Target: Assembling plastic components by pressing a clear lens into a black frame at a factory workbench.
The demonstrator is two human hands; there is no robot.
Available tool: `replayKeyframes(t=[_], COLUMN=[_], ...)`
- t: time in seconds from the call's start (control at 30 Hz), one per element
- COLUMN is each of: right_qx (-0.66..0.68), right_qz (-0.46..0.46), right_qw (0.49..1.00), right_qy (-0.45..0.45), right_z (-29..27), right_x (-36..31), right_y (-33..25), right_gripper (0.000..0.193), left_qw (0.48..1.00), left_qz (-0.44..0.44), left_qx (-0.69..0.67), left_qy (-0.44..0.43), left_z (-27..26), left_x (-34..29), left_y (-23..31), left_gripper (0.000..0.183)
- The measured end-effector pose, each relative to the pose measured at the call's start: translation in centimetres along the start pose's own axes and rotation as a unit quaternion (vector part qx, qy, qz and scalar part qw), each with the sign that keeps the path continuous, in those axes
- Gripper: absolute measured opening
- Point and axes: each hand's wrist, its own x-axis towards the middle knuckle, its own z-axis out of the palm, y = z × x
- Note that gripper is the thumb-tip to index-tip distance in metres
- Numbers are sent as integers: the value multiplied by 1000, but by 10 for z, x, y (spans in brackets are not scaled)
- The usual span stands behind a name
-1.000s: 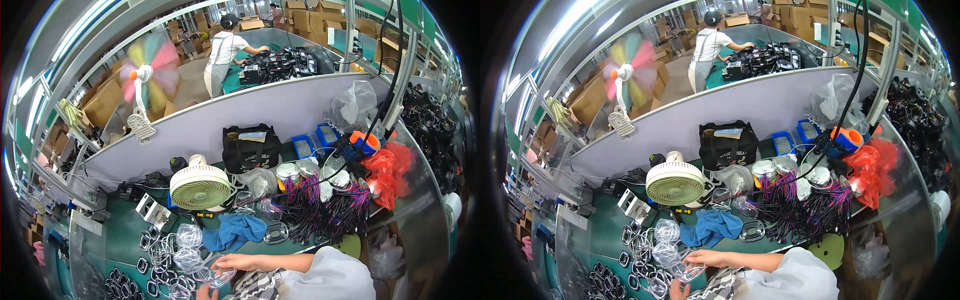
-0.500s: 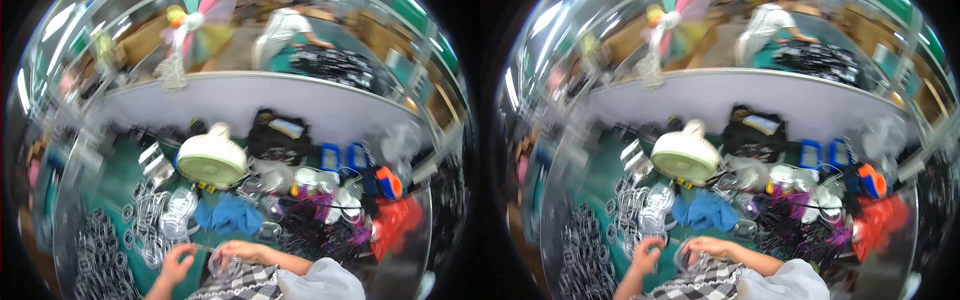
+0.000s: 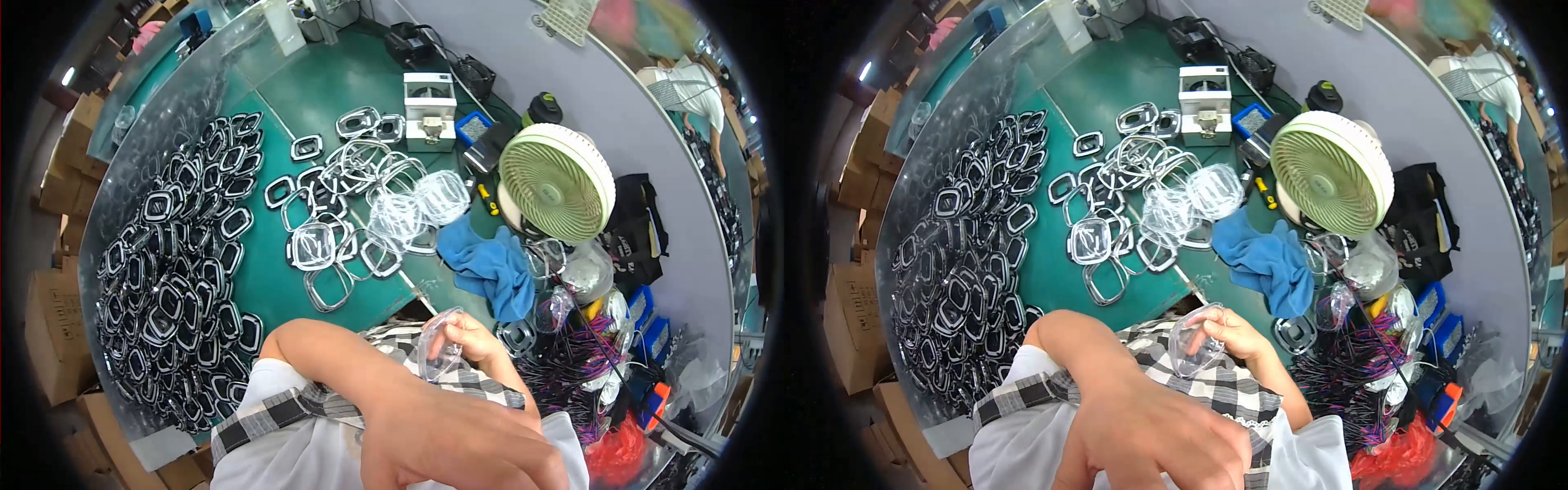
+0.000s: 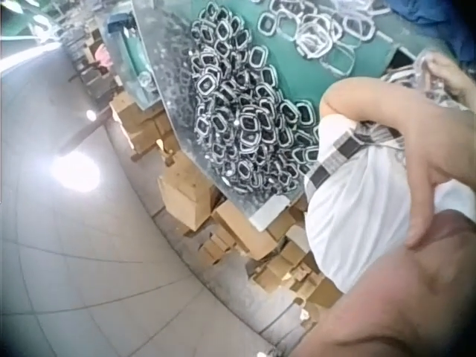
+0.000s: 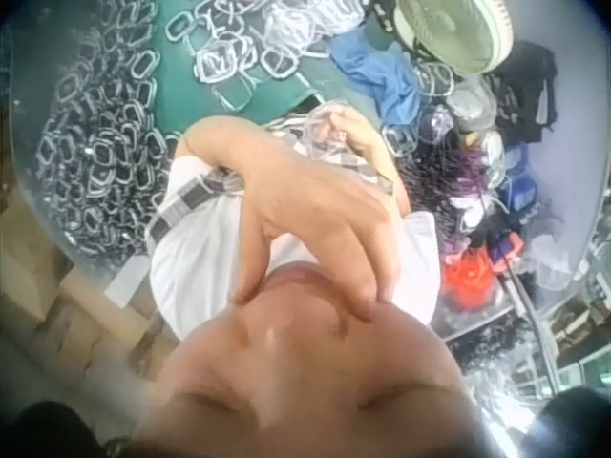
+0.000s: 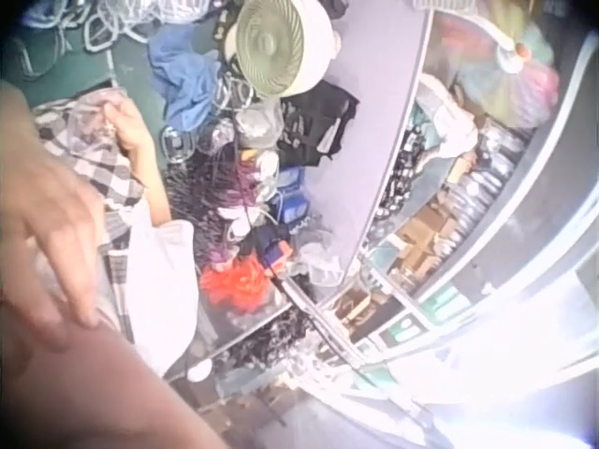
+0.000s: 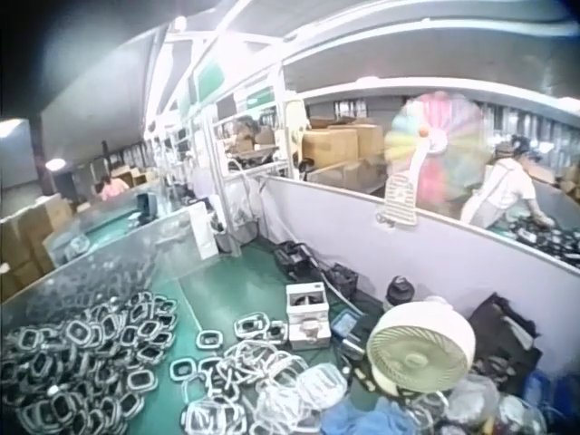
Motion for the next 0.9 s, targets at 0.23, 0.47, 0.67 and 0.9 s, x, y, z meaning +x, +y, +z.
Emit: replayKeyframes(t=[0.23, 0.47, 0.67, 0.9], right_qx=[1, 15, 36, 59], right_qz=[46, 17, 31, 8], right_qw=[998, 999, 995, 980], right_qy=[44, 45, 89, 191], right_z=[7, -5, -2, -11], right_x=[40, 42, 45, 33], right_y=[-9, -13, -14, -24], right_gripper=[49, 38, 38, 34], left_qw=[943, 876, 394, 184], left_qz=[-73, -297, -455, -572], left_qx=[-3, 281, 625, 605], left_qy=[-325, 256, 497, 522], left_z=[-60, -170, -394, -481], left_x=[-15, -141, -360, -343], left_y=[55, 89, 108, 70], left_gripper=[60, 53, 50, 75])
